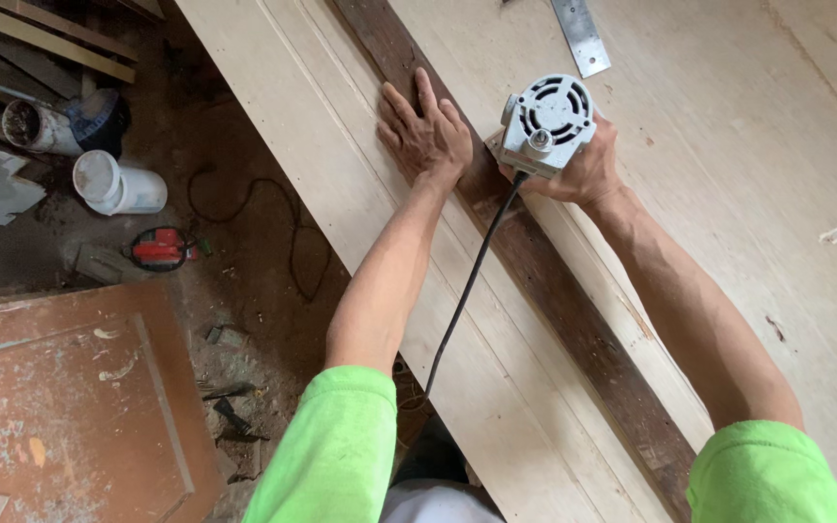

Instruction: The person uses a hammer to tap a wooden strip onto a large board, then uses a handheld electric router to shape the wood along the strip. They also use a ruler and pencil to mark lines on the board. The person repeatedly hammers and routes the wood, adjusting the strip as needed.

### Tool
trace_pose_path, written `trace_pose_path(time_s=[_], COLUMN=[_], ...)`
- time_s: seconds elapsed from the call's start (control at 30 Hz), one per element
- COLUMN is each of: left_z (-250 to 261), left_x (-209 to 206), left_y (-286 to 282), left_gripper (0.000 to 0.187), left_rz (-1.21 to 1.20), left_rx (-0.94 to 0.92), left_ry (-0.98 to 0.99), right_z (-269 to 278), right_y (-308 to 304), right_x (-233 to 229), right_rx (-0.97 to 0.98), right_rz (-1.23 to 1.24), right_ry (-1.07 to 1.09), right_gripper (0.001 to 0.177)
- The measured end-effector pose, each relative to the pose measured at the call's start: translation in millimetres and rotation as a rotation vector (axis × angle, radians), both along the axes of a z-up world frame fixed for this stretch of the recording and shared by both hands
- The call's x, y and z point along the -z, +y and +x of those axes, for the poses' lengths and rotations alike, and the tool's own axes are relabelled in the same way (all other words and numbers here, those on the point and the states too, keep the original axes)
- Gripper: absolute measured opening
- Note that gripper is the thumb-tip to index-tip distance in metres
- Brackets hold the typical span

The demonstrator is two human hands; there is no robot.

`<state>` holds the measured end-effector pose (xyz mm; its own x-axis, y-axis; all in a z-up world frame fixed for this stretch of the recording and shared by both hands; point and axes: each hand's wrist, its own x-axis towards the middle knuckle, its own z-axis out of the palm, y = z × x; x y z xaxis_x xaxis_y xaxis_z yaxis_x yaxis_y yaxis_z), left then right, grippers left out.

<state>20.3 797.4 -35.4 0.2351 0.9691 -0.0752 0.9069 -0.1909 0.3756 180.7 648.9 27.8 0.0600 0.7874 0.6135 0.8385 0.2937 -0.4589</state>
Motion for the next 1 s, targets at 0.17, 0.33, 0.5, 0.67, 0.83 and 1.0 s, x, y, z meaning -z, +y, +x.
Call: trace_pose_path(time_s=[0.17, 0.33, 0.5, 0.67, 0.83, 1.0], left_z=[0.5, -3.7, -1.7, -9.1, -21.7, -23.0], left_x=[2.5, 5.5, 10.6, 14.9, 15.5, 14.0], left_y=[15.4, 31.1, 44.7, 62.0, 89.8, 107.4], left_gripper=[0.061, 0.06, 0.057, 0.055, 0.056, 0.058], left_rz=[0.028, 0.069, 0.117, 0.122, 0.123, 0.088], left_rx=[0.007, 0.0, 0.001, 0.01, 0.095, 0.108], left_ry=[0.026, 0.107, 0.064, 0.072, 0.062, 0.098], right_z=[3.9, 2.0, 0.4, 0.7, 0.4, -5.5], right_y=[21.3, 37.6, 50.4, 62.5, 84.4, 93.8], right_x=[6.3, 1.0, -5.1, -3.5, -3.5, -8.4], right_rx=[-0.016, -0.075, -0.012, -0.027, -0.039, -0.078], right_rz=[0.014, 0.021, -0.026, -0.02, -0.001, -0.012], right_ry=[-0.034, 0.017, -0.02, -0.011, -0.022, 0.043], right_gripper=[0.063, 0.061, 0.06, 0.06, 0.061, 0.053])
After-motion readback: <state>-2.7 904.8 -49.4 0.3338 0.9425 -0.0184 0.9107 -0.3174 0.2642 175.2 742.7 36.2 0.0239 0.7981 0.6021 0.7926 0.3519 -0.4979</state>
